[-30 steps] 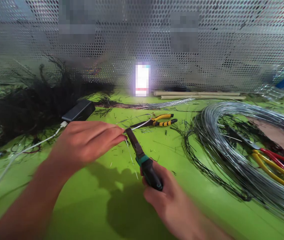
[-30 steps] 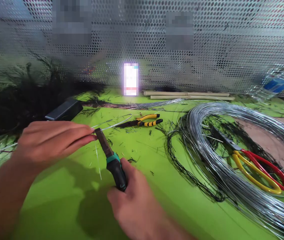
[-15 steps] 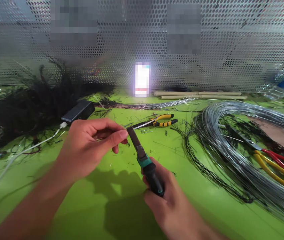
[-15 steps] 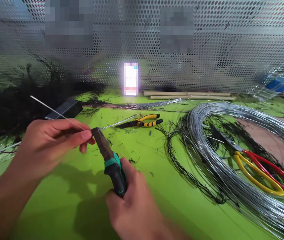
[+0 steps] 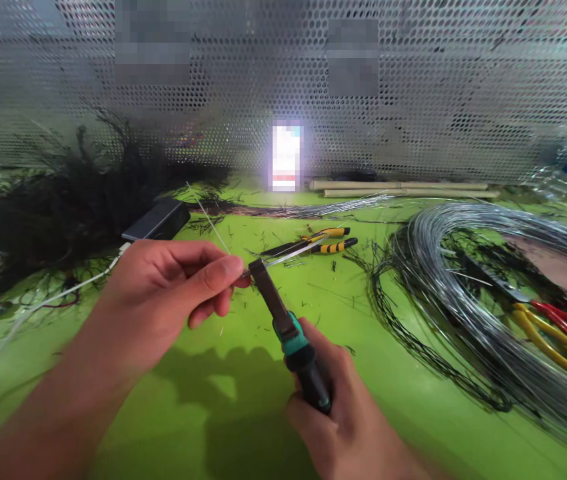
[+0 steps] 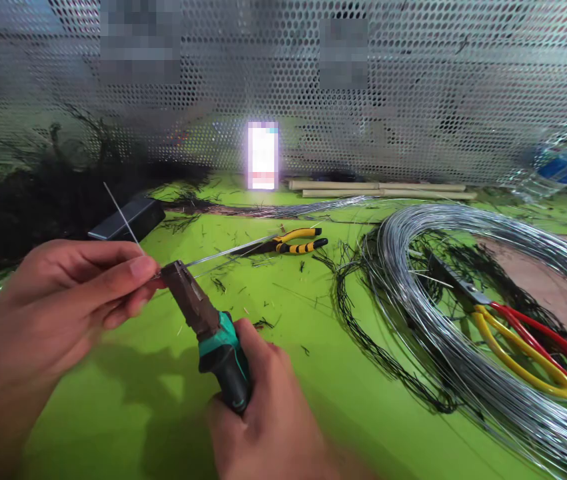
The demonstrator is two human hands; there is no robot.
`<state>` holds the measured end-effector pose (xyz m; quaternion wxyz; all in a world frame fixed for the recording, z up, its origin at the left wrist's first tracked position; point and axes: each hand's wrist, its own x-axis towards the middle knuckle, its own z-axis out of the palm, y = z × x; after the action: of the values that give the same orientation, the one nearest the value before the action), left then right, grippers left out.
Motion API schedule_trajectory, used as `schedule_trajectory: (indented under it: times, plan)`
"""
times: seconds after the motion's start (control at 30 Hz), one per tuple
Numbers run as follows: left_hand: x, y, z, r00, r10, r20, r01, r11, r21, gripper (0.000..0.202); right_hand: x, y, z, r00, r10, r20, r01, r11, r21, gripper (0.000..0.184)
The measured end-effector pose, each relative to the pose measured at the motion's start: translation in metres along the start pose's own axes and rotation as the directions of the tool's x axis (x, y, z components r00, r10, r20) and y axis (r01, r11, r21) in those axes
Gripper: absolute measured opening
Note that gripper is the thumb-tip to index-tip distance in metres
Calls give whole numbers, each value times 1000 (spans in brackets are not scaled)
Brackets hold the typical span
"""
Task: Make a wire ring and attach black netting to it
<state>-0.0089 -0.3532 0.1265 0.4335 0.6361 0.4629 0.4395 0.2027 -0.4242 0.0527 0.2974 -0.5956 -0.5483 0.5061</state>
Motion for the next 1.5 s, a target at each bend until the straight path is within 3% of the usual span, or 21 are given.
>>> schedule_trajectory:
  times: [0.1, 0.3, 0.37, 0.43, 0.47, 0.53, 0.6, 0.63, 0.7, 0.97, 1.03, 1.13, 1.27, 1.4, 1.5]
  plan:
    - [-1, 1, 1, 999, -35, -41, 37, 998, 52, 36, 1, 8, 2, 999, -25, 22, 25, 1000, 3, 70]
    - [-3, 4, 6, 990, -88, -112, 98, 992, 85, 32, 0, 2, 0, 999, 3, 36, -3, 1000, 9, 67]
    - [-4, 4, 11, 988, -16, -157, 40, 988, 148, 27, 0, 0, 0, 999, 26, 44, -27, 999, 28, 69]
    - [-4, 2, 15, 952, 180, -248, -105, 952, 286, 16, 0, -2, 1, 997, 76, 31, -78, 994, 73, 71]
    - [-3, 0, 16, 906, 329, -268, -206, 893, 399, 10, -1, -3, 1, 994, 104, 21, -106, 990, 97, 72]
    - [-2, -7, 15, 738, 654, -164, -413, 630, 657, 18, -3, -5, 2, 990, 142, 13, -142, 980, 139, 72]
    - [0, -13, 10, 569, 820, 61, -514, 297, 805, 32, -4, -4, 3, 991, 130, 17, -131, 978, 164, 69]
    - [1, -15, 7, 520, 840, 155, -537, 181, 824, 36, -5, -3, 4, 992, 121, 18, -122, 977, 177, 68]
    - [1, -16, 2, 491, 837, 244, -553, 83, 829, 39, -6, 0, 4, 993, 119, 25, -121, 971, 207, 67]
    - [1, -11, -4, 470, 814, 342, -513, -63, 856, 31, -6, -4, 5, 987, 160, 26, -162, 969, 187, 72]
    - [2, -12, -3, 457, 817, 353, -546, -55, 836, 30, -5, -7, 5, 985, 168, 25, -170, 967, 188, 72]
    - [2, -14, 5, 510, 824, 246, -567, 107, 817, 26, -4, -10, 4, 983, 180, 22, -181, 966, 184, 70]
    - [-4, -10, 18, 675, 737, 33, -469, 394, 790, 10, -4, -11, 2, 983, 182, 35, -186, 963, 197, 68]
    - [-11, 3, 24, 864, 478, -158, -272, 707, 653, 7, -4, -13, 1, 982, 183, 36, -187, 970, 158, 67]
    - [-12, 12, 22, 947, 262, -185, -156, 881, 447, 8, -3, -14, 1, 986, 161, 27, -164, 977, 139, 64]
